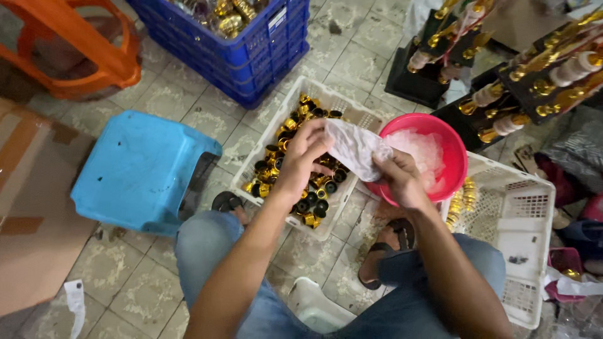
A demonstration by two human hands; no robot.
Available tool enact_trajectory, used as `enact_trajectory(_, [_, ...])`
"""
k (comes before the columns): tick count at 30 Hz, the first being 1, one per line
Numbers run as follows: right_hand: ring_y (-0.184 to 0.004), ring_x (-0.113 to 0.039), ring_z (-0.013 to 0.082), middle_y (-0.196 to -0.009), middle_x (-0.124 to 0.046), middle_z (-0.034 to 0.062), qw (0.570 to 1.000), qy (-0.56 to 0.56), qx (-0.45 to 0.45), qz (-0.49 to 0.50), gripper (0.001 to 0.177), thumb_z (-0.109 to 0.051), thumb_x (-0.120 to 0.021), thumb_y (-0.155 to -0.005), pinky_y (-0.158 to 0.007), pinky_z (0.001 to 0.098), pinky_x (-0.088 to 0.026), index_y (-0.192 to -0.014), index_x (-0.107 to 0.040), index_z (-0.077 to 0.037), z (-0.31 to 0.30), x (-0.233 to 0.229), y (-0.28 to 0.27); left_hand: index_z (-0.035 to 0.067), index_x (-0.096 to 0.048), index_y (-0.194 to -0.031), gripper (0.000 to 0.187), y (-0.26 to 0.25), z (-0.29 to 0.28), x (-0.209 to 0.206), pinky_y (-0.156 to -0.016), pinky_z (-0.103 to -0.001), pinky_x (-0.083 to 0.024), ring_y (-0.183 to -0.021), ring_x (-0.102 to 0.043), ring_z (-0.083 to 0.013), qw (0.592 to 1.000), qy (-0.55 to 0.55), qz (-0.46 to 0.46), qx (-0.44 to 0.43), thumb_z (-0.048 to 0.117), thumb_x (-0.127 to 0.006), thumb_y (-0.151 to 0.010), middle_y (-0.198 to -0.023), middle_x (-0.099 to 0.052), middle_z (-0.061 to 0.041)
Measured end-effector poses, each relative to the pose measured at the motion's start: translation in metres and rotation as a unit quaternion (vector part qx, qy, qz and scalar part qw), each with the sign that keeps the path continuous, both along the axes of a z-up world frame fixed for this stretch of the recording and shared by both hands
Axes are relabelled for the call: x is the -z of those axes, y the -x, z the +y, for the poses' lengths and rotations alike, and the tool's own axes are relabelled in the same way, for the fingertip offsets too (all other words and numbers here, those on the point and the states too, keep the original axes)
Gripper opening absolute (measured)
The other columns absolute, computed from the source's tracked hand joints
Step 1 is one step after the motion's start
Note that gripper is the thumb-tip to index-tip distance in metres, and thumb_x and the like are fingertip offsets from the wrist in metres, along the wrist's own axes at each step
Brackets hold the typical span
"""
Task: The person picks up a gold-colored trophy component from a crate, places it inside a clear plastic bag, and then sets the bagged component into a separate white basket.
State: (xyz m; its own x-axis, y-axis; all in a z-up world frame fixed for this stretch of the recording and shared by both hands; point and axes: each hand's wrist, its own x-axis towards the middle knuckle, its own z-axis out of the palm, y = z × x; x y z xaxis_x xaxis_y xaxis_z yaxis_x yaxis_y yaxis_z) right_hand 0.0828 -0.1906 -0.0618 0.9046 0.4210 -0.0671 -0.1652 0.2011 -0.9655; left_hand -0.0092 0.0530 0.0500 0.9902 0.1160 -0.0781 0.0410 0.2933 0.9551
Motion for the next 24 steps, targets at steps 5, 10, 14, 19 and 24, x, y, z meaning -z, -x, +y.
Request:
enact_trajectory(5, [-0.059, -0.067, 0.0155, -0.070, -0.067, 0.0111, 0.999, 0.041, -0.017, 0.008, 0.020, -0.013, -0.068, -0.103, -0.051, 0.0275, -0.053, -0.086, -0.070, -0.003, -0.006, -0.002, -0.008, 0.008, -0.073, -0.126, 0.027, -0.008, 0.014, 0.037, -0.057, -0.026, -0.064, -0.091, -0.074, -0.0231, 0.999, -0.026, -0.013, 0.019, 0.027, -0.072, -0.107, -0.102, -0.075, -0.014])
enact_trajectory(10, [-0.062, -0.070, 0.0183, -0.075, -0.069, 0.0096, 0.987, 0.020, 0.087, 0.133, 0.014, -0.016, -0.077, -0.092, -0.055, 0.0325, -0.055, -0.093, -0.069, -0.005, 0.005, -0.019, -0.009, 0.014, -0.069, -0.136, 0.035, -0.003, 0.019, 0.006, -0.058, -0.031, -0.065, -0.082, -0.078, -0.0208, 0.998, 0.053, 0.017, 0.030, 0.027, -0.047, -0.113, -0.089, -0.075, -0.010])
enact_trajectory(14, [-0.050, -0.057, 0.0198, -0.062, -0.056, 0.0111, 0.989, -0.009, 0.026, 0.145, 0.015, -0.007, -0.075, -0.087, -0.048, 0.0300, -0.042, -0.077, -0.066, 0.001, 0.017, -0.030, 0.002, 0.015, -0.056, -0.154, 0.060, -0.007, 0.015, 0.009, -0.060, -0.029, -0.066, -0.094, -0.073, -0.0276, 0.996, -0.058, -0.050, 0.039, 0.003, -0.074, -0.098, -0.118, -0.062, -0.020])
enact_trajectory(19, [-0.047, -0.051, 0.0165, -0.052, -0.051, 0.0082, 0.992, 0.065, -0.029, 0.102, 0.022, -0.011, -0.073, -0.083, -0.045, 0.0293, -0.036, -0.065, -0.064, -0.002, 0.010, -0.005, -0.009, 0.008, -0.079, -0.122, 0.019, -0.002, 0.007, 0.025, -0.049, -0.026, -0.064, -0.073, -0.078, -0.0219, 0.985, -0.135, -0.105, -0.006, 0.014, -0.076, -0.104, -0.101, -0.076, -0.021])
enact_trajectory(24, [-0.048, -0.048, 0.0128, -0.056, -0.051, 0.0045, 0.988, 0.119, -0.058, 0.077, 0.019, -0.016, -0.071, -0.085, -0.049, 0.0281, -0.032, -0.071, -0.069, -0.004, 0.004, 0.002, -0.016, 0.007, -0.067, -0.138, 0.057, 0.002, 0.018, 0.034, -0.072, -0.040, -0.071, -0.104, -0.068, -0.0337, 0.989, -0.107, -0.102, 0.012, -0.005, -0.062, -0.083, -0.127, -0.066, -0.029])
